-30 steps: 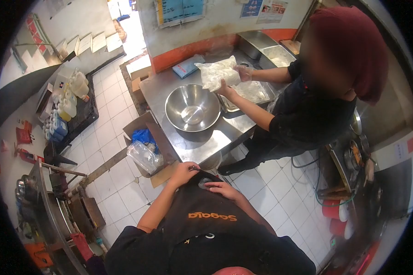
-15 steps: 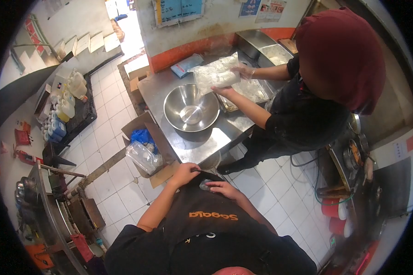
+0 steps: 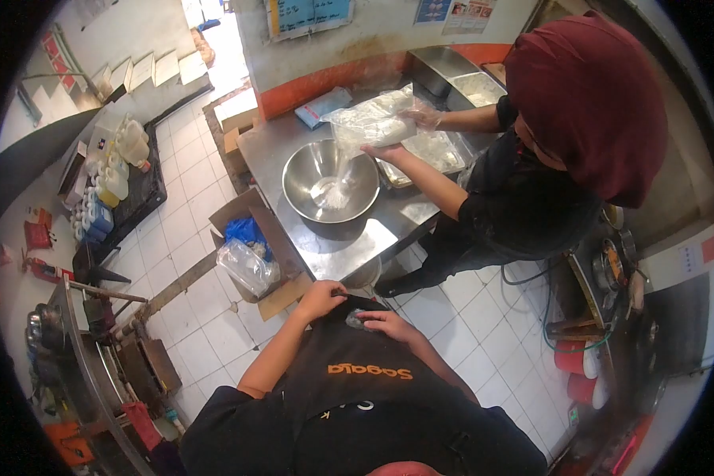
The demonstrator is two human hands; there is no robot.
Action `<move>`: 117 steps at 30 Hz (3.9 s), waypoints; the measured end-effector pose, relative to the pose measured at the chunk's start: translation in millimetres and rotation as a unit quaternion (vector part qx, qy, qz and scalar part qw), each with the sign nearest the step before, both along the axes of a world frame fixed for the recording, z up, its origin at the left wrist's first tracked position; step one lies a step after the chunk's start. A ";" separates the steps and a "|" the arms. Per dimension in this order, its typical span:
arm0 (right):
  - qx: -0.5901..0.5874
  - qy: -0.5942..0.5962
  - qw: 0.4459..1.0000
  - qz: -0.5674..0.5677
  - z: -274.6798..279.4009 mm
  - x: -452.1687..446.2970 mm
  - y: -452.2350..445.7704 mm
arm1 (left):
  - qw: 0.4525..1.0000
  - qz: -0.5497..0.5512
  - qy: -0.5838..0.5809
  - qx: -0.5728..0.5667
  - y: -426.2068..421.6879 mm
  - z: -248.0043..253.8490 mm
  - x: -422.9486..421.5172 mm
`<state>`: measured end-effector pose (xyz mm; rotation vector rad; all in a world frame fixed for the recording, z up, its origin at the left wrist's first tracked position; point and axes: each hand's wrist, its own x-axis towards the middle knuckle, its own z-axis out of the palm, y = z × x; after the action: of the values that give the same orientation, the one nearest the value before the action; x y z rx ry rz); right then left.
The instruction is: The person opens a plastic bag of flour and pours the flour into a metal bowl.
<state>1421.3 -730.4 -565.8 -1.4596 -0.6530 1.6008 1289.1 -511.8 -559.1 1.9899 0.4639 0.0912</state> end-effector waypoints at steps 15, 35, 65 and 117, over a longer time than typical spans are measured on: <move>0.005 0.010 1.000 -0.011 -1.9 1.8 1.7 | 0.999 0.008 -0.010 0.035 2.4 -5.0 0.5; -0.013 -0.038 0.999 -0.008 -1.9 4.6 -0.5 | 1.000 -0.004 0.015 0.008 -0.6 -12.4 6.9; -0.049 -0.112 0.992 0.042 -31.8 -0.8 -4.6 | 0.998 -0.049 -0.044 0.022 -18.8 3.9 21.5; -0.136 -0.090 0.985 0.048 -59.8 4.2 -1.2 | 0.999 -0.028 -0.020 0.005 -10.0 -11.4 10.6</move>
<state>1425.5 -731.6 -625.6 -1.8134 -0.6319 1.6953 1299.7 -521.9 -570.5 2.0048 0.3815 0.0982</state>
